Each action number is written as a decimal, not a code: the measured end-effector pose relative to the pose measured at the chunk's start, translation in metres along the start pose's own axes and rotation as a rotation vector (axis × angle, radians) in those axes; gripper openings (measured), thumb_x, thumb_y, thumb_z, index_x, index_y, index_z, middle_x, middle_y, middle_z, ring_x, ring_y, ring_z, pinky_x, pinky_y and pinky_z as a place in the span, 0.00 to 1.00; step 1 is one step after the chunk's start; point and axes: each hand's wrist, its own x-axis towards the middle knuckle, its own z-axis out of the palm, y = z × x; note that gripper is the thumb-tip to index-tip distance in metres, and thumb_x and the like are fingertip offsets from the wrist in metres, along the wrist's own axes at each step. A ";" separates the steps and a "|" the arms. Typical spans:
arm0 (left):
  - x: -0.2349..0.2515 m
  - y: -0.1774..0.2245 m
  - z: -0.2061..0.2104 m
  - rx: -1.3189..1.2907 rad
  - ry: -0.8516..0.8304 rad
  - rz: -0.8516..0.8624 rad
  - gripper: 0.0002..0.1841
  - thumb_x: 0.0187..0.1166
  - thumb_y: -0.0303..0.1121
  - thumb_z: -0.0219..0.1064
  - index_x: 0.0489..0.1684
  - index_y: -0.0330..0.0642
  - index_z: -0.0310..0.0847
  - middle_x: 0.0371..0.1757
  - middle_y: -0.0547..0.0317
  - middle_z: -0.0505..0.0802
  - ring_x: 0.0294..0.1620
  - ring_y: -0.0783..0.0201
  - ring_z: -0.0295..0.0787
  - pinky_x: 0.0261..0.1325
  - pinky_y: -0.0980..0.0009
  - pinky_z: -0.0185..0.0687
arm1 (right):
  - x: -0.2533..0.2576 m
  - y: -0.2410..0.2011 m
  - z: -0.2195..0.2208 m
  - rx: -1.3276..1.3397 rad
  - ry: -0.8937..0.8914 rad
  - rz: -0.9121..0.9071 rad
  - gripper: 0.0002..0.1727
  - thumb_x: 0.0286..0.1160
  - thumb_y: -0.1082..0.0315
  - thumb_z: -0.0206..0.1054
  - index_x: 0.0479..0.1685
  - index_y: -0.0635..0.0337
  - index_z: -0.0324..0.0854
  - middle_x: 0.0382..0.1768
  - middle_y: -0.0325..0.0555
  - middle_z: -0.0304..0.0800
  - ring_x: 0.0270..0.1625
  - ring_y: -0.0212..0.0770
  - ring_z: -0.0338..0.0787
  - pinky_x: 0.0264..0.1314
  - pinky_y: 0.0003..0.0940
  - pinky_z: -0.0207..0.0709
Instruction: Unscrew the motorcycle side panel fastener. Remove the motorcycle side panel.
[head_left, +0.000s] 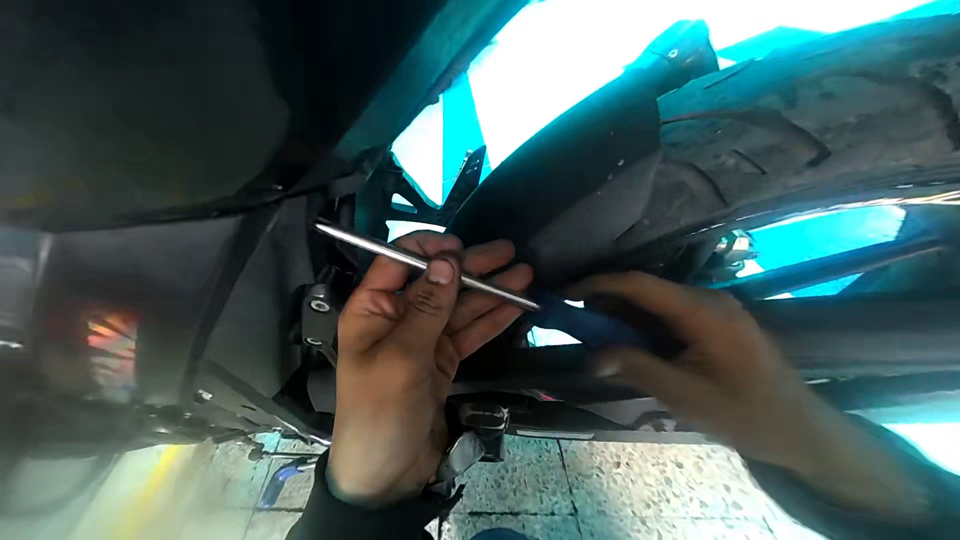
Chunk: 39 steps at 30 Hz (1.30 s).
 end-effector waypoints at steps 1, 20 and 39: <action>0.000 0.003 -0.003 -0.019 -0.005 0.004 0.11 0.94 0.30 0.51 0.64 0.40 0.74 0.63 0.39 0.92 0.58 0.43 0.95 0.62 0.51 0.93 | 0.001 0.000 -0.011 0.149 -0.080 0.069 0.23 0.86 0.40 0.58 0.60 0.44 0.86 0.39 0.24 0.90 0.35 0.20 0.87 0.33 0.19 0.84; -0.003 0.005 0.003 0.026 0.045 -0.022 0.15 0.87 0.26 0.61 0.69 0.39 0.78 0.53 0.43 0.95 0.48 0.52 0.98 0.54 0.58 0.96 | -0.018 -0.003 -0.008 -0.038 0.072 0.069 0.28 0.65 0.39 0.76 0.60 0.40 0.74 0.45 0.23 0.85 0.40 0.19 0.86 0.38 0.17 0.83; -0.007 0.002 -0.002 -0.022 -0.008 0.011 0.16 0.87 0.24 0.61 0.70 0.40 0.78 0.55 0.44 0.95 0.51 0.54 0.98 0.57 0.61 0.94 | -0.033 -0.010 -0.012 0.517 0.098 0.442 0.26 0.80 0.38 0.64 0.71 0.37 0.80 0.45 0.34 0.92 0.23 0.26 0.84 0.18 0.19 0.77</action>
